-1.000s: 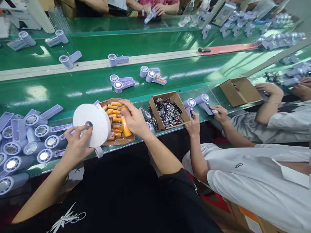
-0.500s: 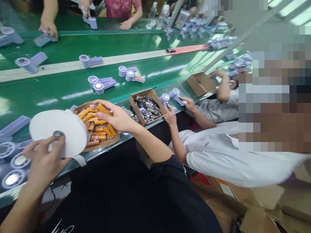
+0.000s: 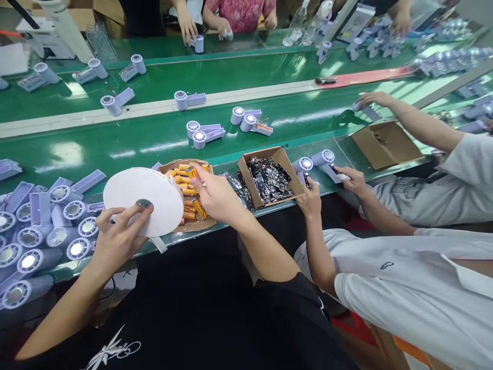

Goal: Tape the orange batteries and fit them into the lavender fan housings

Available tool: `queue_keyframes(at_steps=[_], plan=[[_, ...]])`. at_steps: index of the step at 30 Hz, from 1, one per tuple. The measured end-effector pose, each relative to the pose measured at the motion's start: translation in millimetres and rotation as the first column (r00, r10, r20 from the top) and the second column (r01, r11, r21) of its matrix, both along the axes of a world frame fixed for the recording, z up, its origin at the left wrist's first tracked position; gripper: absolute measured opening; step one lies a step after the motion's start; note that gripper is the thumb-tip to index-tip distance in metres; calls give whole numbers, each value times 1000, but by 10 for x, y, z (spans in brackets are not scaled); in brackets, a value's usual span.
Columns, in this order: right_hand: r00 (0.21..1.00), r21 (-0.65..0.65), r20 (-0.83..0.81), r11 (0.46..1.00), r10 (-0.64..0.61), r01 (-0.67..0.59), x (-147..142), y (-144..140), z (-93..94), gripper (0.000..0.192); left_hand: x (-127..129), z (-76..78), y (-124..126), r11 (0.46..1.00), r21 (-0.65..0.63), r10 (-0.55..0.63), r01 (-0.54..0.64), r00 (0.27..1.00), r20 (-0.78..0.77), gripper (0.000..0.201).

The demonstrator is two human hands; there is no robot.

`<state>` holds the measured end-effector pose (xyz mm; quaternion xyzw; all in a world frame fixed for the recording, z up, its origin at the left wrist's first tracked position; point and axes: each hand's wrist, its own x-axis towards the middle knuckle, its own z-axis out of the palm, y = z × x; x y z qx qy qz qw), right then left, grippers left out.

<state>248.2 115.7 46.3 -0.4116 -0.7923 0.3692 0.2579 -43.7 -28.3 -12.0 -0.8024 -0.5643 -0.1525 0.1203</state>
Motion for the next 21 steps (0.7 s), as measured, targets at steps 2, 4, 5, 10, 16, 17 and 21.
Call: queue_keyframes(at_steps=[2, 4, 5, 10, 16, 17, 21], plan=[[1000, -42, -7, 999, 20, -20, -6, 6, -27, 51, 6, 9, -6, 1000, 13, -19, 19, 1000, -24, 88], [995, -90, -20, 991, 101, -103, 7, 28, -52, 50, 7, 36, 1, 999, 9, -39, 39, 999, -37, 87], [989, -111, -20, 983, 145, -146, 17, 38, -66, 48, 5, 59, 9, 999, 3, -45, 45, 998, -38, 87], [960, -292, -261, 940, 99, -177, -94, -113, -276, 46, 99, 196, 38, 998, -53, -35, 33, 999, -30, 86], [473, -423, -723, 864, -503, 273, -58, 193, -580, 64, 325, -50, -29, 989, -99, -105, 111, 993, 59, 88], [421, -377, -745, 848, -517, 373, 115, 362, -566, 62, 286, -93, 28, 978, -146, -146, 151, 988, 47, 90], [349, -313, -769, 791, -536, 525, 913, 693, -533, 72, 49, 40, 759, 871, -423, -273, 250, 962, 5, 86]])
